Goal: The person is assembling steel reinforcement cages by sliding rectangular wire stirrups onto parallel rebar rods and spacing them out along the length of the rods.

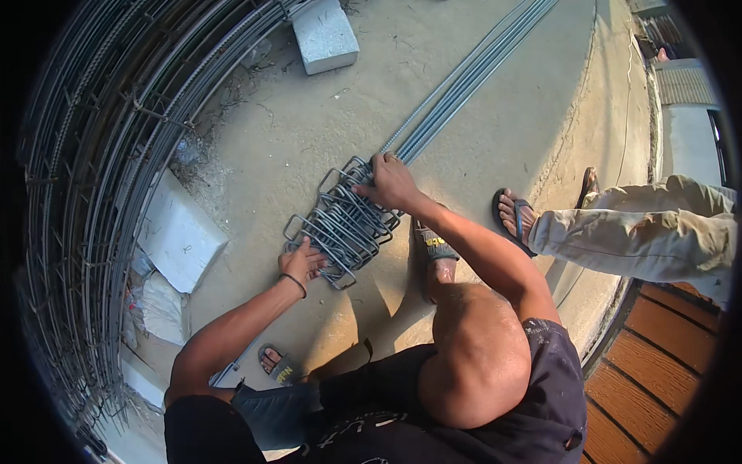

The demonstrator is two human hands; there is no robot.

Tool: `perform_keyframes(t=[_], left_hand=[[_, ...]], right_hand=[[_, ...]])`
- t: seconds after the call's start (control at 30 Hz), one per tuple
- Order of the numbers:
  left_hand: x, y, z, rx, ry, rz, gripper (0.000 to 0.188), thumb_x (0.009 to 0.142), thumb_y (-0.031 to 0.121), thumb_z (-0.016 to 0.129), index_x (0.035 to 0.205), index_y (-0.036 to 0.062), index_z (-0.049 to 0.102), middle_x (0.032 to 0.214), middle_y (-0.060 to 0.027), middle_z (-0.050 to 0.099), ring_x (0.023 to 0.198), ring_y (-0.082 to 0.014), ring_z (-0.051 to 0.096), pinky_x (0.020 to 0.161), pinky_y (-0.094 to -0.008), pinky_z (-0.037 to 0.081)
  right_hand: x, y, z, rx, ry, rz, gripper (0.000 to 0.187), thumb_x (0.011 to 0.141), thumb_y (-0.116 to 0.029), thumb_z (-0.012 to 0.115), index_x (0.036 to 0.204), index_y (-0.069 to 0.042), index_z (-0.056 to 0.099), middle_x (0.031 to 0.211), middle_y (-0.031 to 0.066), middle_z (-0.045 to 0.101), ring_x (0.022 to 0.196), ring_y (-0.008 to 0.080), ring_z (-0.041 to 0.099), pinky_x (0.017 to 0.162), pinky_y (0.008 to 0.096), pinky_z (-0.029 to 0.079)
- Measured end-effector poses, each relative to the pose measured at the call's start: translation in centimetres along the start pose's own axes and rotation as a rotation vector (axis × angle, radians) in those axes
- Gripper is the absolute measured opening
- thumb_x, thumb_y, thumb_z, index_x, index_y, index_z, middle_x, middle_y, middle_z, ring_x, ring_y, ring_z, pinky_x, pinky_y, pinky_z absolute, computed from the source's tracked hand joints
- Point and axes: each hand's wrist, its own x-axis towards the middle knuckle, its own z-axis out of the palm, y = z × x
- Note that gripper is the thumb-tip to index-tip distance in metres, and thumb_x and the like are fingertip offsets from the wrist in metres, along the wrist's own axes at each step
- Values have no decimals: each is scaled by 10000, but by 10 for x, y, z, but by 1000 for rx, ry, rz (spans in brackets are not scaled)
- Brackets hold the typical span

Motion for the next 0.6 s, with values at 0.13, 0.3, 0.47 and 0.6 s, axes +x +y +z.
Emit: perform_keyframes(t=[0.13, 0.3, 0.47, 0.6], left_hand=[[6, -13, 29, -318, 169, -41, 375, 894, 398, 556, 878, 24, 566, 805, -113, 663, 547, -157, 598, 392, -242, 352], [3, -28, 35, -383, 349, 118, 209, 879, 292, 600, 843, 85, 587, 695, -37, 594, 526, -118, 522, 431, -238, 352], [-19, -33, 27, -684, 415, 247, 160, 848, 215, 558, 903, 68, 587, 733, -64, 609, 583, -141, 557, 495, -263, 426], [-33, -26, 26, -867, 235, 227, 221, 853, 265, 529, 893, 49, 554, 770, -95, 607, 536, -138, 463, 506, -288, 387]], right_hand=[[-6, 0, -1, 47, -39, -72, 725, 682, -488, 747, 1054, 53, 442, 902, 258, 537, 889, 407, 555, 782, 438, 441], [-1, 11, -6, 209, -273, -76, 778, 626, -461, 798, 1065, 49, 406, 924, 280, 568, 902, 388, 585, 769, 432, 454], [6, 24, -6, 204, -348, -127, 755, 627, -467, 787, 1046, 46, 424, 871, 246, 595, 837, 377, 604, 740, 437, 462], [11, 24, -7, 173, -382, -115, 705, 635, -416, 782, 1043, 43, 434, 805, 219, 614, 765, 364, 617, 704, 432, 470]])
